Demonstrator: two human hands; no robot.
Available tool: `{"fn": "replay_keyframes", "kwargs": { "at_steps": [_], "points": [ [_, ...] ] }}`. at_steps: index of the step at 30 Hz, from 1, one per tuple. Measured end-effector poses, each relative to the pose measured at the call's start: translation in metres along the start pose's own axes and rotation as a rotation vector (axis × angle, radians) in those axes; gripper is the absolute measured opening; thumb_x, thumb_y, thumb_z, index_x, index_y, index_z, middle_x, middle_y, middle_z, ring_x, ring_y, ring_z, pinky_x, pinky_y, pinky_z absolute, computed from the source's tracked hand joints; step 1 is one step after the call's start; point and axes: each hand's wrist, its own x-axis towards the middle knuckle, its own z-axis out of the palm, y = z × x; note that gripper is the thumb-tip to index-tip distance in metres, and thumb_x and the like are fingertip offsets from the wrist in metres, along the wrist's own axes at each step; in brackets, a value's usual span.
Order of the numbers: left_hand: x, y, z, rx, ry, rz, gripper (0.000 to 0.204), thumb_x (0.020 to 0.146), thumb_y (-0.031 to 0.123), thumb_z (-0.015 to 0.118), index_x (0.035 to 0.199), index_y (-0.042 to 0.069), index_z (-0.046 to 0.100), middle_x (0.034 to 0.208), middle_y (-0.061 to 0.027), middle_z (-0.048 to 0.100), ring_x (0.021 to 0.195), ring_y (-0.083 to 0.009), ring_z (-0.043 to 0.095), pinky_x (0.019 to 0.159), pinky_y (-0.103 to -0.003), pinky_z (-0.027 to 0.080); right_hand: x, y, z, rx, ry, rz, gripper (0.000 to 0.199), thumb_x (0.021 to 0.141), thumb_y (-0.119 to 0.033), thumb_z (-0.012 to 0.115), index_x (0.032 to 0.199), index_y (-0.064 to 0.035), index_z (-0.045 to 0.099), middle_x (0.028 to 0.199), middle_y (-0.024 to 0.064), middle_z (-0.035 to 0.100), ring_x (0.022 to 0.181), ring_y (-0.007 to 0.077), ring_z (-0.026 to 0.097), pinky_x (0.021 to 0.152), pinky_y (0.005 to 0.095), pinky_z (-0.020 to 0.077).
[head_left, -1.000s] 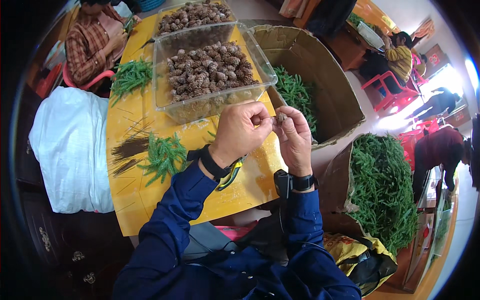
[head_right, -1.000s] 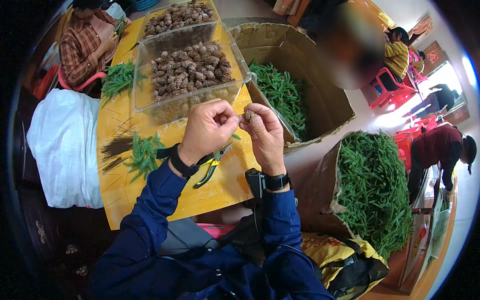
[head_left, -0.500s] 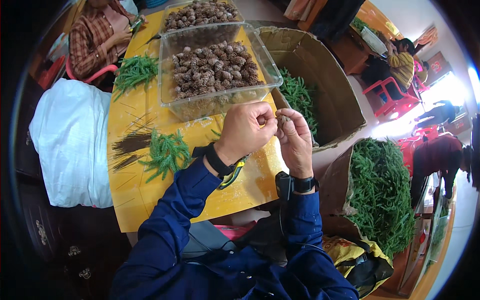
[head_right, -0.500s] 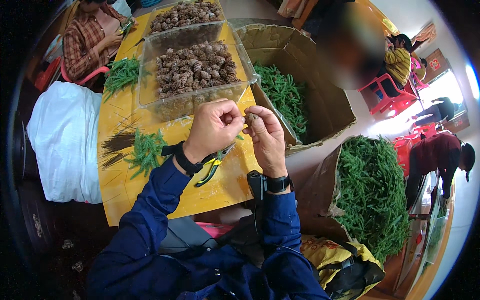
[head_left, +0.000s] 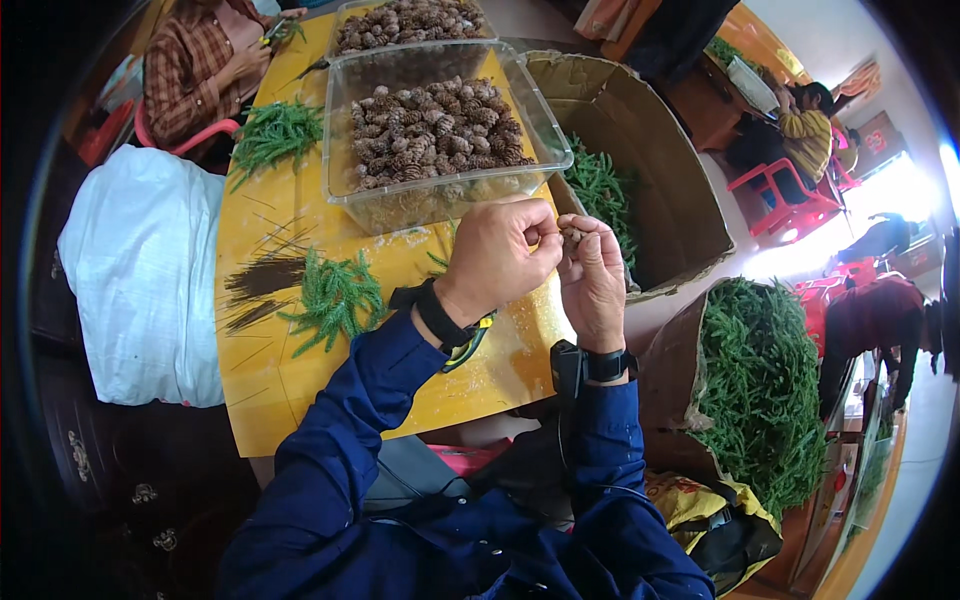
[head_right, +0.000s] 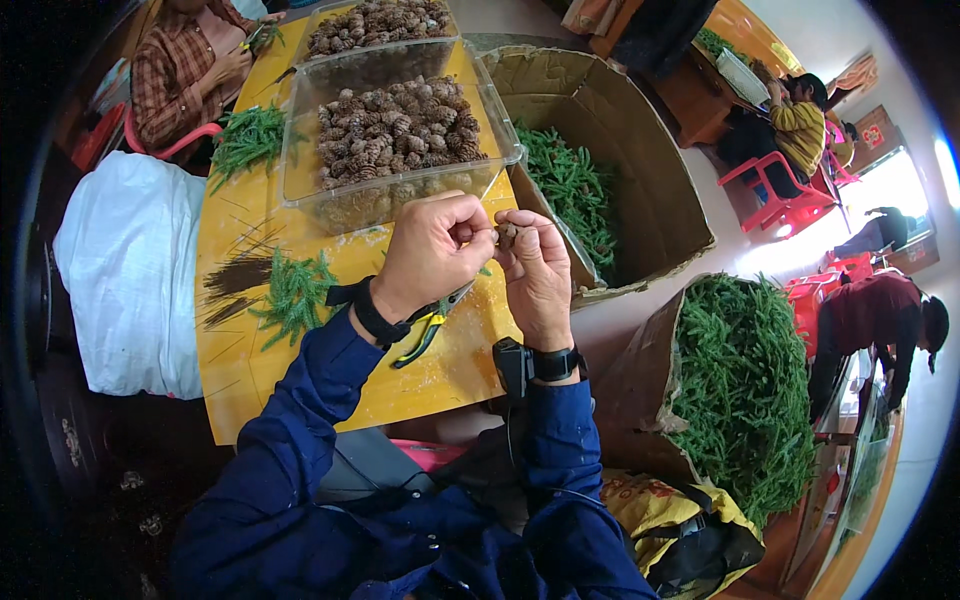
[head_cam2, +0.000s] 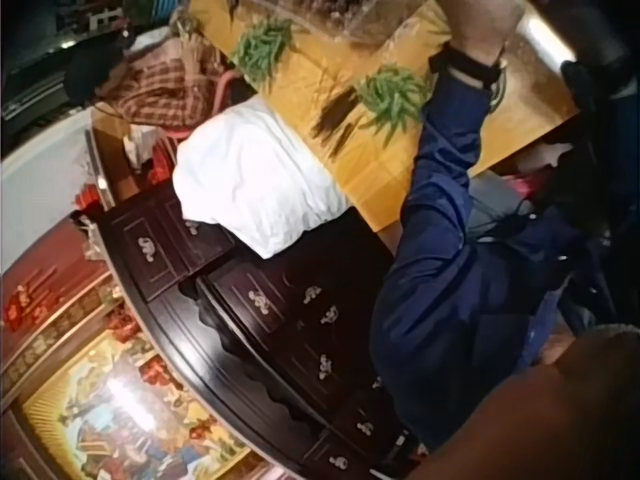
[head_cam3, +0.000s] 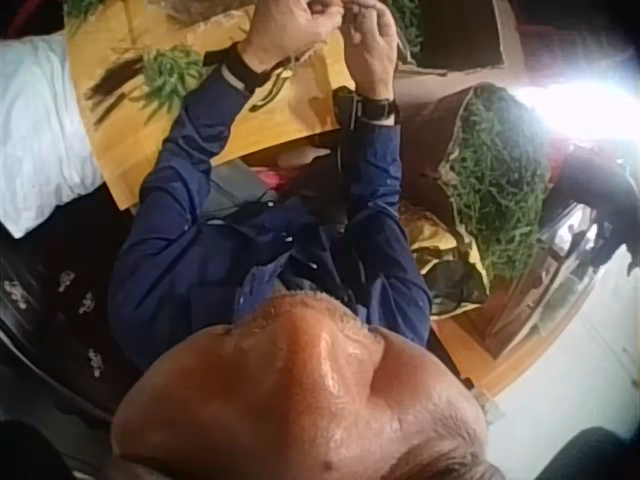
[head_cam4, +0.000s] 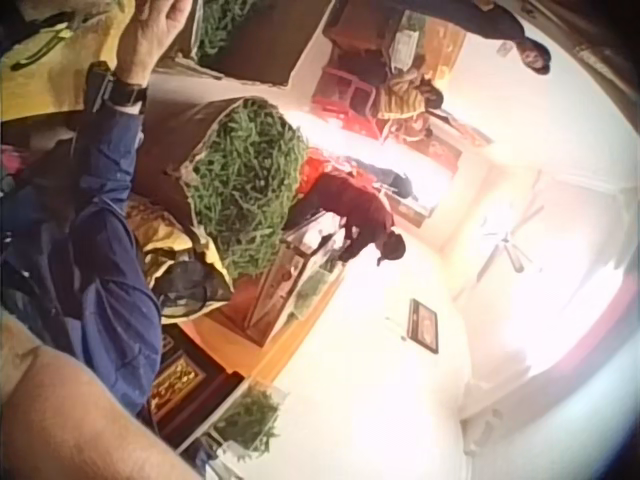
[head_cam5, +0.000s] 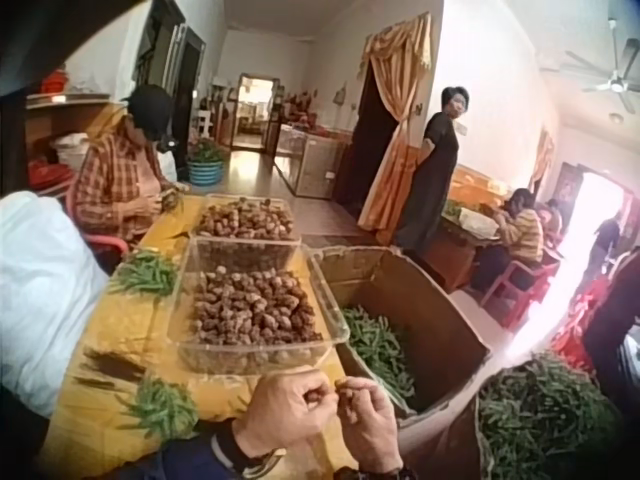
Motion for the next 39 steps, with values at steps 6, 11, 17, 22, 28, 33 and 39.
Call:
{"fn": "replay_keyframes", "kwargs": {
  "at_steps": [6, 11, 17, 22, 28, 33, 39],
  "points": [
    [-0.002, -0.007, 0.004, -0.518, -0.168, -0.254, 0.008, 0.086, -0.003, 0.068, 0.080, 0.000, 0.063, 0.073, 0.0014, 0.064, 0.065, -0.0034, 0.057, 0.056, -0.022, 0.045, -0.003, -0.007, -0.006, 0.147, -0.009, 0.055, 0.027, 0.106, -0.026, 0.052, 0.119, -0.0033, 0.060, 0.121, 0.0096, 0.063, 0.105, 0.0161, 0.064, 0.090, 0.0318, 0.0557],
    [0.002, -0.007, -0.004, -0.489, -0.224, -0.226, 0.005, 0.090, -0.001, 0.068, 0.086, 0.000, 0.065, 0.078, 0.0037, 0.065, 0.070, -0.0014, 0.058, 0.060, -0.020, 0.046, -0.001, -0.008, -0.012, 0.224, -0.059, 0.086, 0.027, 0.106, -0.026, 0.052, 0.118, -0.0030, 0.060, 0.119, 0.0097, 0.063, 0.103, 0.0169, 0.064, 0.089, 0.0323, 0.0566],
    [0.001, -0.006, -0.005, -0.470, -0.254, -0.248, 0.007, 0.089, 0.002, 0.071, 0.084, 0.001, 0.066, 0.075, 0.0053, 0.062, 0.068, 0.0003, 0.054, 0.059, -0.019, 0.043, -0.001, -0.009, -0.012, 0.257, -0.014, 0.102, 0.027, 0.106, -0.026, 0.052, 0.118, -0.0028, 0.060, 0.118, 0.0110, 0.063, 0.101, 0.0181, 0.065, 0.089, 0.0320, 0.0572],
    [0.000, -0.005, -0.004, -0.313, -0.245, -0.181, 0.009, 0.089, 0.003, 0.071, 0.081, 0.001, 0.066, 0.074, 0.0066, 0.060, 0.066, 0.0008, 0.052, 0.057, -0.019, 0.041, 0.001, -0.008, -0.007, 0.182, 0.016, 0.039, 0.027, 0.106, -0.026, 0.051, 0.117, -0.0030, 0.060, 0.117, 0.0120, 0.063, 0.101, 0.0195, 0.065, 0.089, 0.0314, 0.0573],
    [0.002, -0.013, -0.004, -0.435, -0.250, -0.223, 0.009, 0.089, 0.001, 0.070, 0.081, 0.001, 0.066, 0.073, 0.0070, 0.059, 0.067, 0.0009, 0.051, 0.057, -0.019, 0.041, -0.001, -0.010, -0.015, 0.259, -0.067, 0.062, 0.025, 0.106, -0.023, 0.050, 0.119, -0.0037, 0.060, 0.119, 0.0129, 0.063, 0.104, 0.0218, 0.065, 0.091, 0.0326, 0.0575],
    [0.006, -0.014, -0.015, -0.472, -0.246, -0.217, 0.006, 0.090, 0.001, 0.069, 0.084, 0.001, 0.066, 0.076, 0.0066, 0.059, 0.068, 0.0008, 0.050, 0.059, -0.019, 0.041, -0.003, -0.012, -0.010, 0.201, -0.108, 0.104, 0.025, 0.106, -0.024, 0.051, 0.115, -0.0037, 0.061, 0.113, 0.0107, 0.063, 0.097, 0.0192, 0.065, 0.082, 0.0284, 0.0555],
    [0.009, -0.010, -0.024, -0.373, -0.244, -0.191, 0.003, 0.091, 0.001, 0.068, 0.090, 0.001, 0.066, 0.079, 0.0062, 0.059, 0.070, 0.0000, 0.051, 0.061, -0.019, 0.042, -0.003, -0.011, -0.005, -0.031, -0.071, 0.135, 0.025, 0.105, -0.026, 0.053, 0.114, -0.0041, 0.060, 0.110, 0.0098, 0.062, 0.092, 0.0184, 0.061, 0.077, 0.0263, 0.0527]
  ]
}}
